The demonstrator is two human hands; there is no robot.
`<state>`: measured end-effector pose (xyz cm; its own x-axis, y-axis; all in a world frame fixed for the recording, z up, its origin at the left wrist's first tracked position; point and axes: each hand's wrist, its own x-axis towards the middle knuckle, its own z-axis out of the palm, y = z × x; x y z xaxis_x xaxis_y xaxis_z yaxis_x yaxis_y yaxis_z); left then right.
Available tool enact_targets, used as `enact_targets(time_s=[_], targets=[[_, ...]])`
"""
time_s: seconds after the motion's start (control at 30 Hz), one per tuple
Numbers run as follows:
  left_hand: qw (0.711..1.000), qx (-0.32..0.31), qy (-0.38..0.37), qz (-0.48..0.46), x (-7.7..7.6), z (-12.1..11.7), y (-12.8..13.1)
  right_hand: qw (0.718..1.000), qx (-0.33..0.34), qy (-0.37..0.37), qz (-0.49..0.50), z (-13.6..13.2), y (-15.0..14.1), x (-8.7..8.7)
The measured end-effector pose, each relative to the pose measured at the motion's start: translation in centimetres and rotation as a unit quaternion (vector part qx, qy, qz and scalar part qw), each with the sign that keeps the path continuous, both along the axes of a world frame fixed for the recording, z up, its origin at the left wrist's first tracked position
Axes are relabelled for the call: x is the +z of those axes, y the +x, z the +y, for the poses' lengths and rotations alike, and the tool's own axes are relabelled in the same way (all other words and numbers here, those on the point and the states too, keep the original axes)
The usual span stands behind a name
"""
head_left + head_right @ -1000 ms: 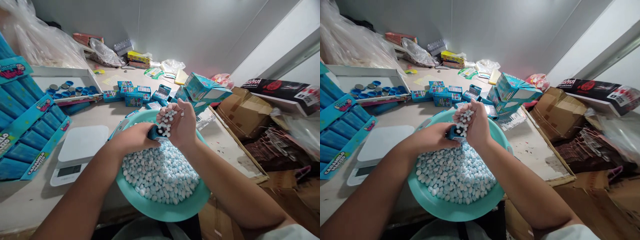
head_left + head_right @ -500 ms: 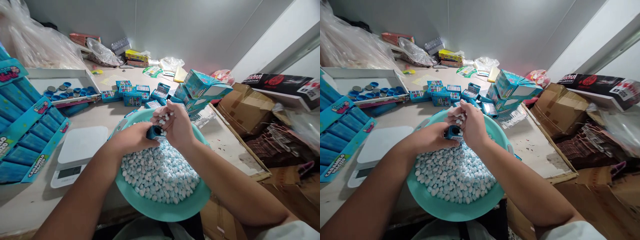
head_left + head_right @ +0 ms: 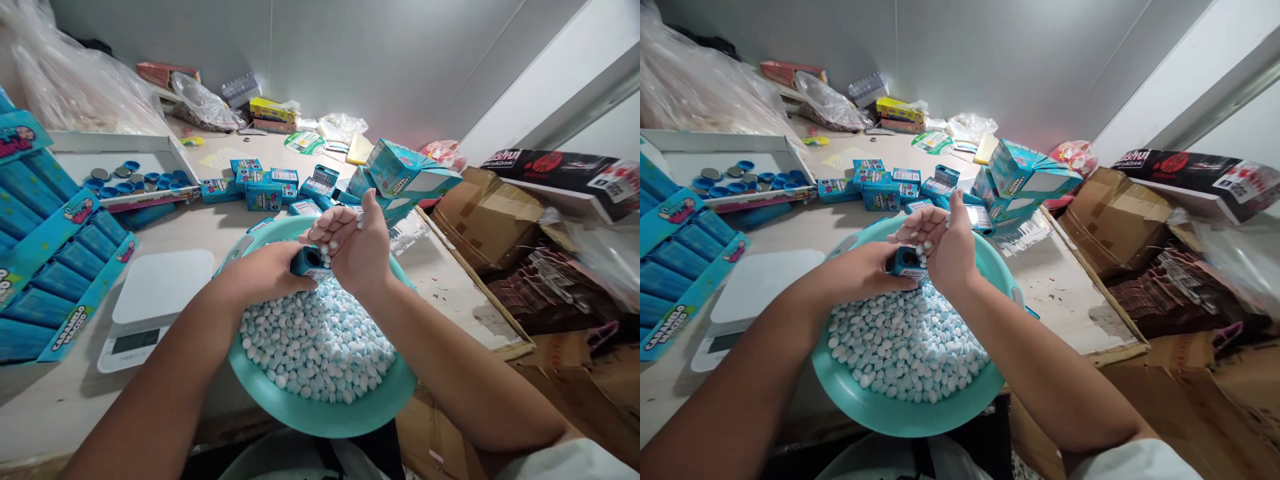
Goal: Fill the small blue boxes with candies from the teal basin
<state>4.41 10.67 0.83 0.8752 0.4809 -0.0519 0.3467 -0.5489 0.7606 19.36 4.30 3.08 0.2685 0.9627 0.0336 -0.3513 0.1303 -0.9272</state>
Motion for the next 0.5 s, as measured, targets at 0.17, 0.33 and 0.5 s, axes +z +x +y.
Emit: enact_targets(time_s=[0.17, 0.33, 0.5], targets=[[0.999, 0.002, 0.04, 0.005, -0.3, 0.0, 0.2, 0.999, 0.031, 0.016, -0.004, 0.0, -0.1, -0.1], [0.999, 0.003, 0.041, -0.007, -0.4, -0.1, 0.2, 0.997, 0.067, 0.026, -0.037, -0.2, 0.3, 0.3], [0.998, 0.025, 0.05, 0.036, -0.3, -0.2, 0.1, 0.983, 0.105, 0.053, -0.141, -0.6, 0.4, 0.9]])
